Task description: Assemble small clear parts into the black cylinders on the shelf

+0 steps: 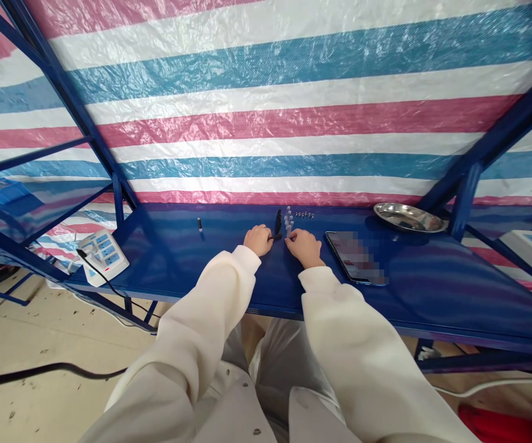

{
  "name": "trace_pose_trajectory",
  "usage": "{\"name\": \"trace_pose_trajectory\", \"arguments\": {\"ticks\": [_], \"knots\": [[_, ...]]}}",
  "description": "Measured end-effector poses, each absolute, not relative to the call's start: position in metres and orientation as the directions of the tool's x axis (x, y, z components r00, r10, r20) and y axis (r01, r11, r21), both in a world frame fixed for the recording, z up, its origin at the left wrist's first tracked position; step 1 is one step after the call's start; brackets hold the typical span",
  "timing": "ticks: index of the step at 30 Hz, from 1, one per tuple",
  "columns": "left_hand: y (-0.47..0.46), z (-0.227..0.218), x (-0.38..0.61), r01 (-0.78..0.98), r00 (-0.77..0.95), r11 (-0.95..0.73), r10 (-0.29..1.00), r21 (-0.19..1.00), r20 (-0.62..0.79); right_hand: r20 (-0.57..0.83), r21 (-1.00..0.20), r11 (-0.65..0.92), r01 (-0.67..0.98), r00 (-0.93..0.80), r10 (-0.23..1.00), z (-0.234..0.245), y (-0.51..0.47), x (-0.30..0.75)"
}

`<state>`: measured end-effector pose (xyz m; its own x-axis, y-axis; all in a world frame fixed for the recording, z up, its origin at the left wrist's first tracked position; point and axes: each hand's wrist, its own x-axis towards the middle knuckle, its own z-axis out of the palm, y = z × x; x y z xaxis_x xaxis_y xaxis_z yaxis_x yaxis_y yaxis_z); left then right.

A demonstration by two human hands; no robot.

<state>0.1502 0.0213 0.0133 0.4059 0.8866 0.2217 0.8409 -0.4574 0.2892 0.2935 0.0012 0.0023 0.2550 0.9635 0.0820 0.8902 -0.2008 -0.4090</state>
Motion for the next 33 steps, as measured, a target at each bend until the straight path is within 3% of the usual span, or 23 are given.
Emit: {"name": "trace_pose_trajectory", "arguments": {"ticks": [7, 15, 26, 33], "knots": [[0.027, 0.018, 0.112, 0.730, 0.431, -0.519, 0.854, 0.445, 0.290, 0.083, -0.430, -0.200, 0.880, 0.260, 0.962, 0.001, 0.002, 0.293], [0.030, -0.005, 0.079, 0.638, 0.159, -0.433, 0.883, 0.637, 0.442, 0.059, -0.433, -0.215, 0.875, 0.265, 0.962, 0.003, 0.003, 0.293], [0.028, -0.008, 0.079, 0.639, 0.129, -0.456, 0.858, 0.620, 0.498, 0.133, -0.290, -0.204, 0.935, 0.251, 0.959, 0.002, 0.003, 0.281], [0.026, -0.005, 0.079, 0.659, 0.119, -0.427, 0.872, 0.619, 0.474, 0.129, -0.313, -0.199, 0.929, 0.249, 0.960, 0.001, 0.005, 0.280]]}}
